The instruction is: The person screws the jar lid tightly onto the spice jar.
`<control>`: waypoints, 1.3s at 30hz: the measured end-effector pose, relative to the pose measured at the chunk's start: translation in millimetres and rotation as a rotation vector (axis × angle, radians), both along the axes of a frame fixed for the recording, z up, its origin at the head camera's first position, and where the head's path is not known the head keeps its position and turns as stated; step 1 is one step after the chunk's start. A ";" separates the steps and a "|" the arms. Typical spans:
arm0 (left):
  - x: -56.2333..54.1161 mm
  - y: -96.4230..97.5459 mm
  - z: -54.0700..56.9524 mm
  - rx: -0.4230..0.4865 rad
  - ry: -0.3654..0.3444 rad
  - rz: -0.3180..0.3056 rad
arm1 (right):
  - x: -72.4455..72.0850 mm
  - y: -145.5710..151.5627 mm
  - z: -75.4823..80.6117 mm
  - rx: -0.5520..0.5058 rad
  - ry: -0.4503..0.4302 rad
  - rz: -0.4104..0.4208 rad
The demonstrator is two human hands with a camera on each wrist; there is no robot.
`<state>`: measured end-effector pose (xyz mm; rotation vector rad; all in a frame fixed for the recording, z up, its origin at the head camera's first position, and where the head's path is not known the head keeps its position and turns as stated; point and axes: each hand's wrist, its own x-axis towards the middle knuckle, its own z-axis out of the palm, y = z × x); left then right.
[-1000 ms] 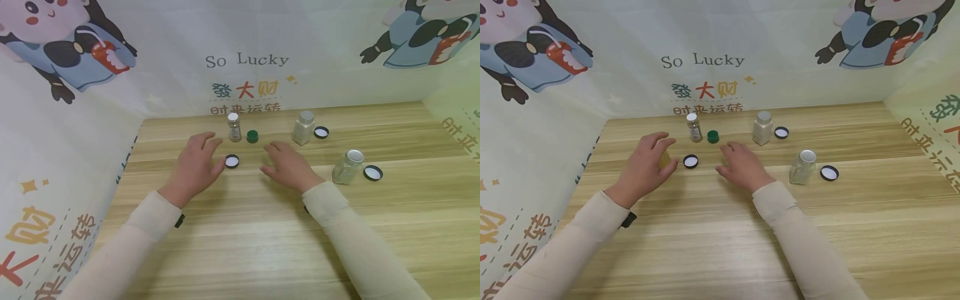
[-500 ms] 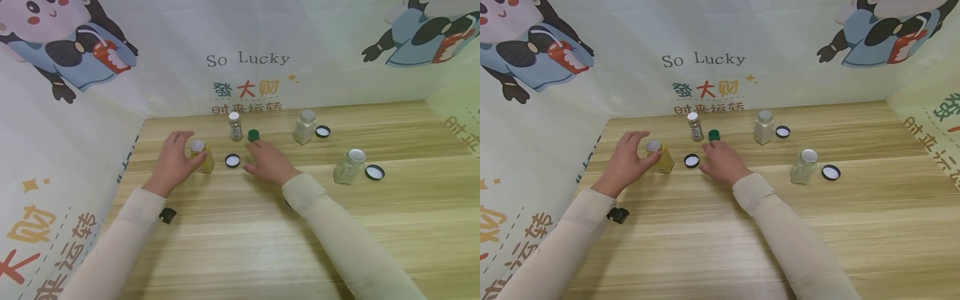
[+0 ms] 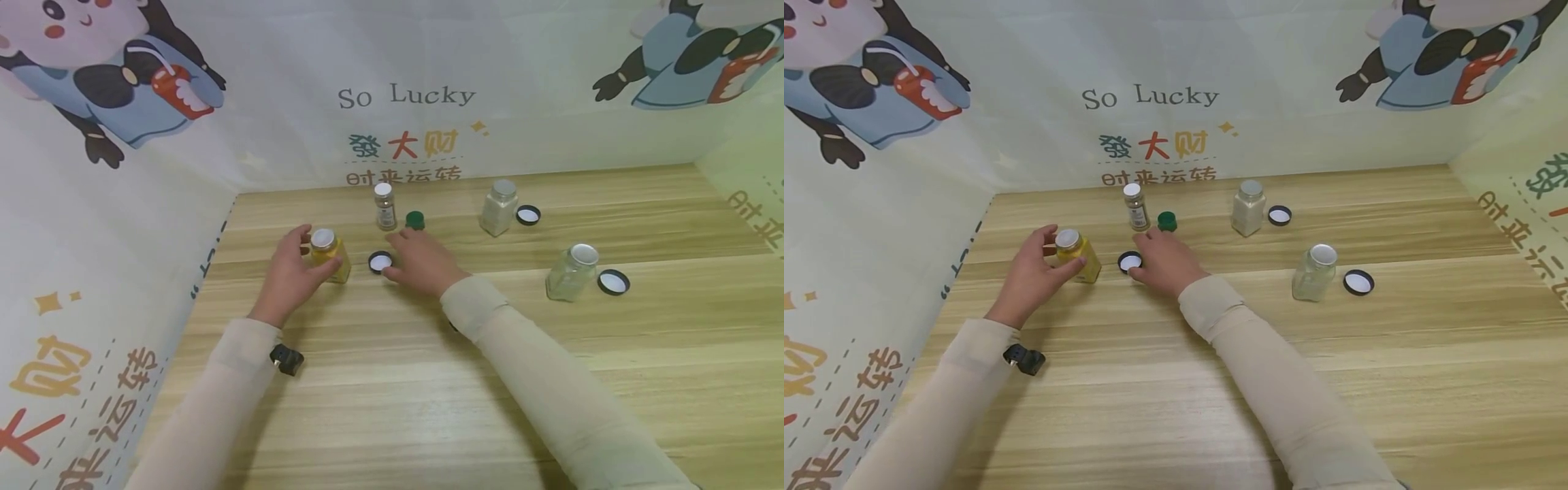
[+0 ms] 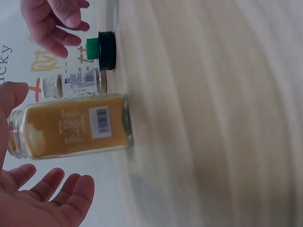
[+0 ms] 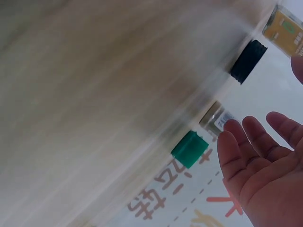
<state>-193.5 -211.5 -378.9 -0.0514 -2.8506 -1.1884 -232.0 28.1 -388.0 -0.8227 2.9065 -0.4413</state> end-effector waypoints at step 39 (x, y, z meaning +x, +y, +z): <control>-1.5 15.2 -13.1 0.065 0.047 0.122 | -15.6 -29.4 -9.4 0.202 -0.012 0.058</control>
